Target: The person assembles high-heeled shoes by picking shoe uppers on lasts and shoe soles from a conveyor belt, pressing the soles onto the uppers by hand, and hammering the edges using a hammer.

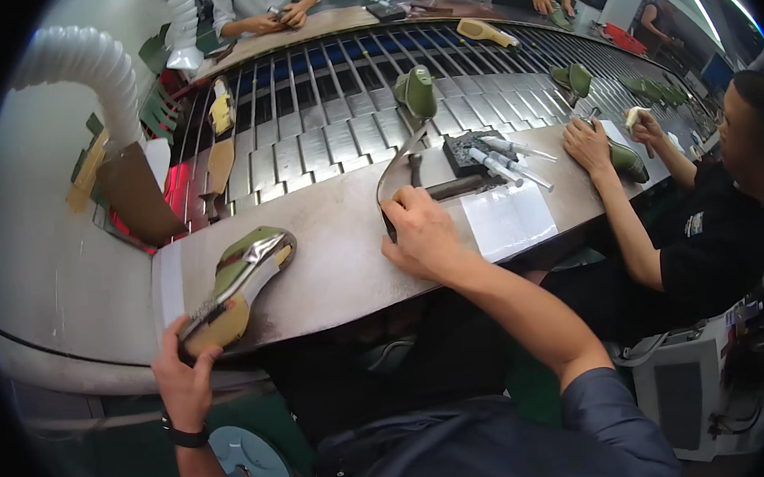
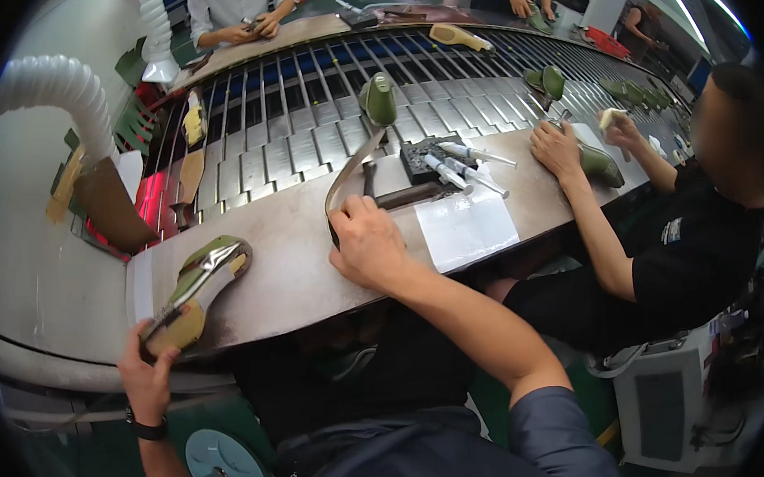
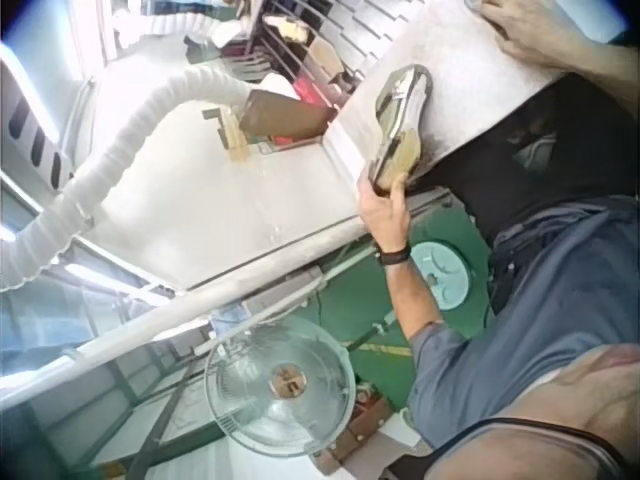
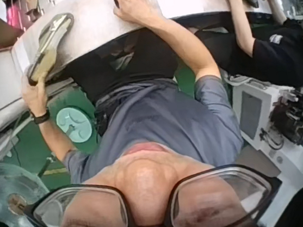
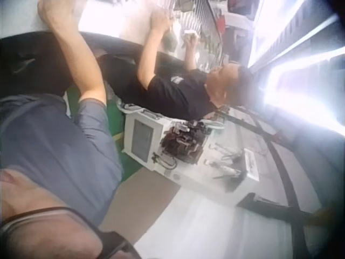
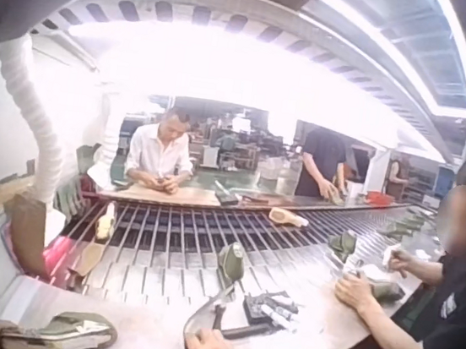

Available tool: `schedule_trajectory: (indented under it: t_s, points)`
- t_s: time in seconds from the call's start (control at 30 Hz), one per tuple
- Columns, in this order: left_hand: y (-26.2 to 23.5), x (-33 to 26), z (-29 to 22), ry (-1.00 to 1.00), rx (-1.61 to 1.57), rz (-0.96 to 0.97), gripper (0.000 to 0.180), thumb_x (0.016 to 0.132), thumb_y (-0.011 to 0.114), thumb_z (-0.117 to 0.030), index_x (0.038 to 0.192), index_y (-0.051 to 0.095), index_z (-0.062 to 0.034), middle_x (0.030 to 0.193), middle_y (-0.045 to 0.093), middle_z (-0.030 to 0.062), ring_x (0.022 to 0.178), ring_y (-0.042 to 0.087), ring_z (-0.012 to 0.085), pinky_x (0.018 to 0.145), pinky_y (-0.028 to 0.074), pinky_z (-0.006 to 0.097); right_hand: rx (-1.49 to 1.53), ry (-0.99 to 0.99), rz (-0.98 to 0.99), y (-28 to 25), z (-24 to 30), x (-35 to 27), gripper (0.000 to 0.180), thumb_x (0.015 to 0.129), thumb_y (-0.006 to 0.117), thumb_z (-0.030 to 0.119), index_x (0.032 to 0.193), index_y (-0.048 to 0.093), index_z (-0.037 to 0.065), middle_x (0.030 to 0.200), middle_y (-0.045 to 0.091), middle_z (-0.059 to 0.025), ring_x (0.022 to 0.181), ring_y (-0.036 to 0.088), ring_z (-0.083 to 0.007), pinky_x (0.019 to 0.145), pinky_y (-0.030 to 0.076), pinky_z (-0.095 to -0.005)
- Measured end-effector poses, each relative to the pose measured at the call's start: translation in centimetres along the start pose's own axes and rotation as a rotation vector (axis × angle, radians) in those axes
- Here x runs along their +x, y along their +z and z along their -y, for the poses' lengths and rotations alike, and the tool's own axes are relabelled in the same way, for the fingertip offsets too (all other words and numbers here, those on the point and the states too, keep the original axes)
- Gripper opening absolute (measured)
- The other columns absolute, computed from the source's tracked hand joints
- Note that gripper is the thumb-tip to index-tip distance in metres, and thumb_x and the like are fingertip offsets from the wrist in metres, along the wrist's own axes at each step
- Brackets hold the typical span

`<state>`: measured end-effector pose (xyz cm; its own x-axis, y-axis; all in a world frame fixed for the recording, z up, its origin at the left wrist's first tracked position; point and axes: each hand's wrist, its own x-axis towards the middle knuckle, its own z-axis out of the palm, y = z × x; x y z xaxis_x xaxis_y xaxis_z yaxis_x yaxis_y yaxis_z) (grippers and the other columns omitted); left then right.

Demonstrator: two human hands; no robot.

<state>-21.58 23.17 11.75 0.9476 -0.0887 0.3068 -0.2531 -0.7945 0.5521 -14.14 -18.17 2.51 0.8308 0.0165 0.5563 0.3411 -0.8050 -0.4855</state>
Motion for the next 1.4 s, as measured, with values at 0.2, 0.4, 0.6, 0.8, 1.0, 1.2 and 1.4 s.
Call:
schedule_trajectory:
  t_s: [0.2, 0.4, 0.6, 0.8, 1.0, 1.2, 1.4]
  points:
    - [-0.3, 7.5, -4.8, 0.139, -0.413, -0.276, 0.036, 0.096, 0.078, -0.007, 0.129, 0.068, 0.0022, 0.110, 0.074, 0.0063, 0.095, 0.066, 0.0106, 0.087, 0.052, 0.027, -0.340, -0.294, 0.481, -2.8, 4.1, 2.3, 0.044, 0.087, 0.084, 0.040, 0.105, 0.075, 0.000, 0.103, 0.066, -0.0149, 0.101, 0.065, -0.0307, 0.085, 0.054, -0.0419]
    - [5.1, 12.4, -4.6, 0.262, -0.856, -0.384, 0.037, 0.106, 0.068, -0.012, 0.137, 0.058, 0.0031, 0.131, 0.071, 0.0161, 0.117, 0.067, 0.0185, 0.106, 0.052, 0.033, 0.592, 0.264, 0.162, 1.0, 4.0, 2.6, 0.037, 0.099, 0.077, 0.029, 0.115, 0.075, -0.004, 0.095, 0.076, -0.0138, 0.085, 0.074, -0.0210, 0.078, 0.059, -0.0332]
    - [6.3, 12.1, -3.9, 0.404, -1.071, -0.362, 0.040, 0.109, 0.054, -0.011, 0.143, 0.046, 0.0079, 0.143, 0.058, 0.0368, 0.132, 0.063, 0.0453, 0.112, 0.052, 0.058, 1.011, 0.667, 0.084, 2.0, 2.1, -0.8, 0.028, 0.104, 0.072, 0.022, 0.087, 0.071, -0.001, 0.066, 0.062, 0.0026, 0.058, 0.052, -0.0039, 0.055, 0.042, -0.0239]
    - [5.9, 13.1, -4.0, 0.330, -0.950, -0.390, 0.048, 0.109, 0.055, -0.021, 0.146, 0.046, 0.0086, 0.144, 0.058, 0.0366, 0.133, 0.062, 0.0453, 0.113, 0.051, 0.058, 0.750, 0.526, -0.028, 2.2, 3.7, 0.1, 0.033, 0.098, 0.077, 0.019, 0.073, 0.066, 0.001, 0.058, 0.055, 0.0030, 0.054, 0.042, -0.0040, 0.049, 0.033, -0.0282]
    - [6.4, 13.7, -4.5, 0.342, -0.934, -0.348, 0.052, 0.110, 0.054, -0.026, 0.147, 0.045, 0.0106, 0.146, 0.057, 0.0335, 0.136, 0.060, 0.0427, 0.114, 0.051, 0.056, 0.654, 0.479, -0.062, 2.9, 3.3, -0.4, 0.027, 0.093, 0.078, 0.017, 0.075, 0.066, 0.000, 0.056, 0.058, -0.0049, 0.052, 0.050, -0.0107, 0.051, 0.041, -0.0324]
    - [5.9, 12.5, -4.3, 0.333, -0.920, -0.337, 0.046, 0.113, 0.049, -0.021, 0.148, 0.041, 0.0073, 0.149, 0.054, 0.0326, 0.139, 0.057, 0.0428, 0.117, 0.049, 0.056, 0.724, 0.390, -0.062, 1.5, 3.5, -2.2, 0.017, 0.094, 0.078, 0.013, 0.096, 0.072, -0.003, 0.075, 0.069, -0.0052, 0.070, 0.063, -0.0095, 0.065, 0.051, -0.0270]
    - [5.4, 12.1, -3.9, 0.296, -0.932, -0.323, 0.048, 0.114, 0.050, -0.025, 0.149, 0.041, 0.0061, 0.152, 0.053, 0.0303, 0.141, 0.056, 0.0400, 0.118, 0.048, 0.054, 0.255, 0.152, -0.164, 0.4, 2.6, -4.9, 0.036, 0.085, 0.080, 0.012, 0.115, 0.068, -0.004, 0.141, 0.058, -0.0293, 0.116, 0.065, -0.0454, 0.103, 0.052, -0.0489]
